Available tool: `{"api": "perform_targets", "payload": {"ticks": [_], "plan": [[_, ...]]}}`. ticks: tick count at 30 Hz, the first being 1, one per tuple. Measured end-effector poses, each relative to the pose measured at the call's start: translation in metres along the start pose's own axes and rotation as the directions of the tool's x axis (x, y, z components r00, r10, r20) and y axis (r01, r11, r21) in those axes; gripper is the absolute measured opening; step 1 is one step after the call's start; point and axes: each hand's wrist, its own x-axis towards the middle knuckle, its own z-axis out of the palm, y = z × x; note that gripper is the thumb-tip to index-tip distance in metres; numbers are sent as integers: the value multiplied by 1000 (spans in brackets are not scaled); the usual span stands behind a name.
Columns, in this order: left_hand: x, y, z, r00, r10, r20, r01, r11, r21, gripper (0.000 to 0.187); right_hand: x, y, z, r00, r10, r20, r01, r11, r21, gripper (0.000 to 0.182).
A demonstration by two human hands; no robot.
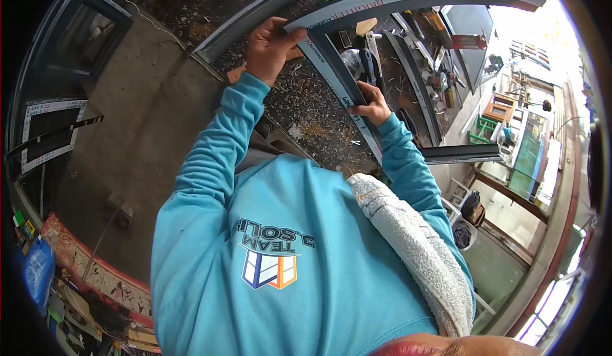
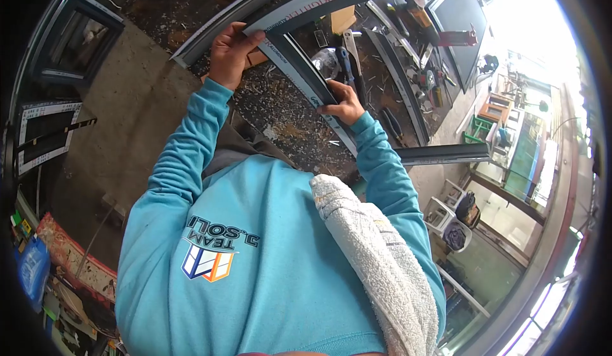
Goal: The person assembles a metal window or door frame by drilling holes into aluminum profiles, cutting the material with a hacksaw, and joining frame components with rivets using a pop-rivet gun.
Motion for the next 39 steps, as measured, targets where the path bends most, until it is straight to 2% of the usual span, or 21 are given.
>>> {"api": "perform_targets", "payload": {"ticks": [2, 6, 9, 13, 15, 18, 19, 21, 23, 24, 25, 26, 27, 28, 31, 34, 37, 39], "plan": [[5, -7, -3, 997, 70, 18, -71, 997, 17, 22, 1, 0, 1, 1000, 2, -15, -2, 1000, -13, 71], [6, 5, -5, 992, 77, 104, -93, 984, 154, 18, -2, -10, 0, 1000, -6, 18, 5, 1000, 17, 71], [13, 9, -11, 982, 38, 187, -71, 982, 175, 18, -3, -10, 0, 1000, -13, 20, 12, 1000, 22, 72], [24, 31, -26, 968, -64, 244, -82, 834, 545, 28, -1, -4, 5, 1000, -1, -21, 1, 1000, -20, 72], [31, 49, -31, 955, -79, 284, -143, 721, 678, 34, -3, -12, 18, 997, 12, -79, -13, 1000, -11, 74], [44, 58, -53, 929, -118, 351, -292, 349, 890, 41, 7, 18, 23, 990, -16, -137, 4, 996, -90, 77], [41, 51, -63, 939, -60, 338, -312, 263, 913, 42, 10, 17, 28, 987, -5, -160, -12, 995, -102, 78], [31, 29, -97, 964, -159, 214, -182, 193, 964, 49, 18, 29, 31, 981, -7, -193, -24, 987, -157, 77], [2, 22, -107, 935, -182, 305, -321, -63, 945, 55, 23, 31, 35, 976, -27, -215, -24, 972, -234, 76], [-11, 14, -114, 943, -206, 262, -284, -87, 955, 57, 25, 35, 37, 972, -39, -231, -28, 960, -280, 77], [-22, 6, -122, 937, -276, 214, -259, -140, 956, 48, 28, 42, 40, 968, -46, -246, -37, 945, -325, 78], [-32, -6, -133, 944, -253, 214, -250, -117, 961, 41, 30, 48, 42, 964, -53, -259, -48, 928, -370, 79], [-42, -12, -127, 970, -183, 161, -178, -78, 981, 39, 22, 26, 44, 965, -65, -256, -67, 878, -475, 78], [-53, -17, -118, 988, -118, 102, -106, -32, 994, 36, 21, 21, 46, 963, -63, -260, -73, 872, -484, 77], [-62, -23, -107, 990, -142, 16, -42, -180, 983, 35, 21, 21, 51, 960, -77, -270, -78, 850, -520, 72], [-62, -22, -104, 987, -162, 23, -50, -164, 985, 35, 20, 20, 47, 963, -102, -251, -75, 789, -609, 70], [-65, -21, -104, 975, -198, 96, -133, -182, 974, 36, 18, 22, 32, 967, -151, -205, -28, 736, -677, 65], [-67, -20, -97, 975, -219, 41, -84, -191, 978, 36, 16, 22, 31, 966, -158, -205, -30, 717, -696, 66]]}}
